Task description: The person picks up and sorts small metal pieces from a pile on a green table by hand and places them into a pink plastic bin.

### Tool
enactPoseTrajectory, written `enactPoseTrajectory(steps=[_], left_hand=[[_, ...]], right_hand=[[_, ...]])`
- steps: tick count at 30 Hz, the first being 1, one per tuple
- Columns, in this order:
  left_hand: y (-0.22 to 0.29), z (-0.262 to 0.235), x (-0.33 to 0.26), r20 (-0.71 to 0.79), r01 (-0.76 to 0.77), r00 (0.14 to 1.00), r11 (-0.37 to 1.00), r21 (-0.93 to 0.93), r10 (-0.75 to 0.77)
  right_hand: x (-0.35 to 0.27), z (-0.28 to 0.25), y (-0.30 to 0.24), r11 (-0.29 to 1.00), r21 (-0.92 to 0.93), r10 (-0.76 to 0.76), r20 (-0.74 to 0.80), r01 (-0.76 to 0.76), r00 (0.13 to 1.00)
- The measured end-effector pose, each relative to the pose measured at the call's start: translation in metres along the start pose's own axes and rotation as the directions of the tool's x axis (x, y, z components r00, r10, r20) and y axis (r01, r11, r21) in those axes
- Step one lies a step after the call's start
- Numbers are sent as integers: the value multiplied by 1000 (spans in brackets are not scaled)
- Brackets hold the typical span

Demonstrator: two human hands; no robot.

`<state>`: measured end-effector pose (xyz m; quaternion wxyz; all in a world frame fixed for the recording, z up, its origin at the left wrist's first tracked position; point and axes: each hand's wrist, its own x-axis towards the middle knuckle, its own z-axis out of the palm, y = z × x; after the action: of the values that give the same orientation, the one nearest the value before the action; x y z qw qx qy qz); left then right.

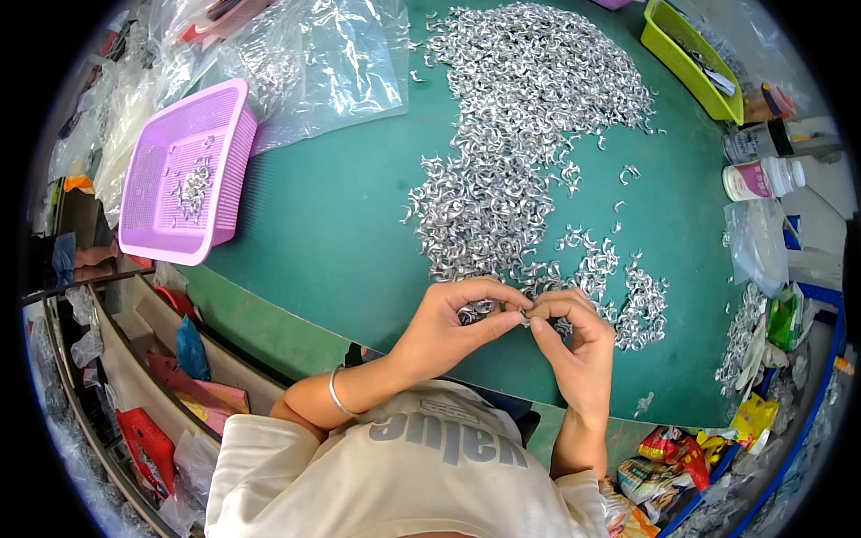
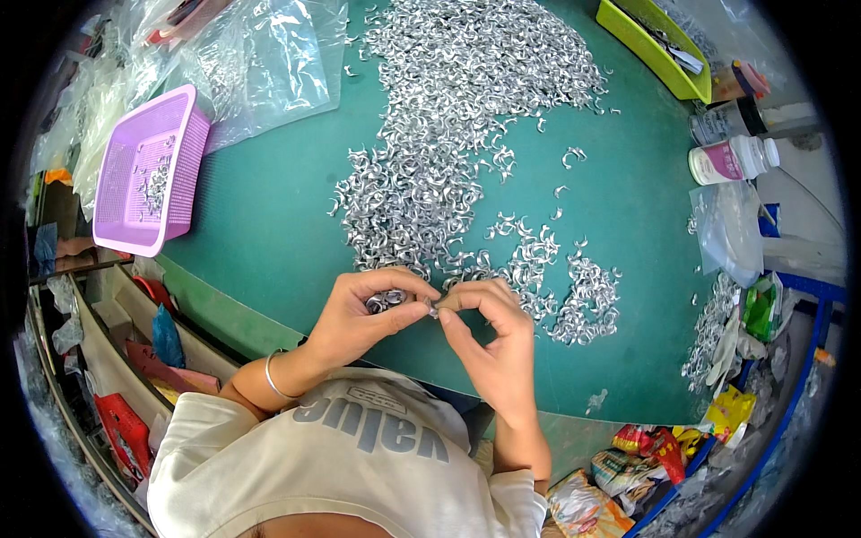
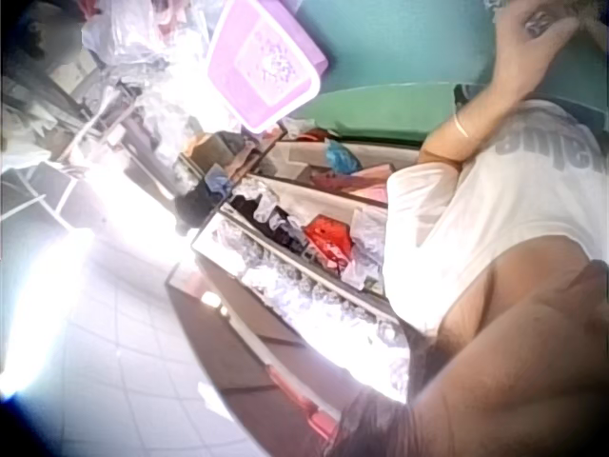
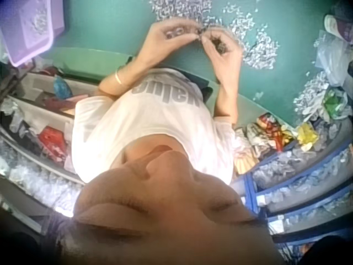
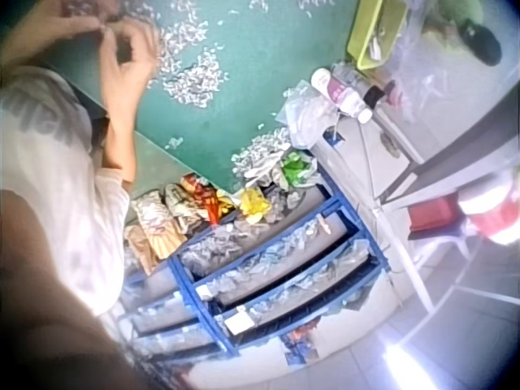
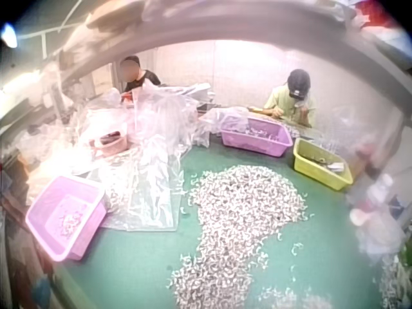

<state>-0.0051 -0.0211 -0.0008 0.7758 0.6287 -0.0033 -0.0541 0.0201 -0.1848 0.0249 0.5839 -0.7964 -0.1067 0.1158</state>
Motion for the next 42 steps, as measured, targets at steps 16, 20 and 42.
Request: enactPoseTrajectory(steps=[16, 20, 42], left_hand=[[13, -2, -6, 454, 633, 745, 306, -711, -489], [12, -4, -8, 516, 661, 726, 255, -706, -454], [26, 0, -16, 250, 502, 854, 597, -626, -457]], right_hand=[[-15, 17, -4, 970, 212, -73, -218, 121, 973], [-15, 20, -5, 967, -28, -251, -302, 255, 920], [-21, 22, -8, 966, 193, -126, -217, 169, 968]])
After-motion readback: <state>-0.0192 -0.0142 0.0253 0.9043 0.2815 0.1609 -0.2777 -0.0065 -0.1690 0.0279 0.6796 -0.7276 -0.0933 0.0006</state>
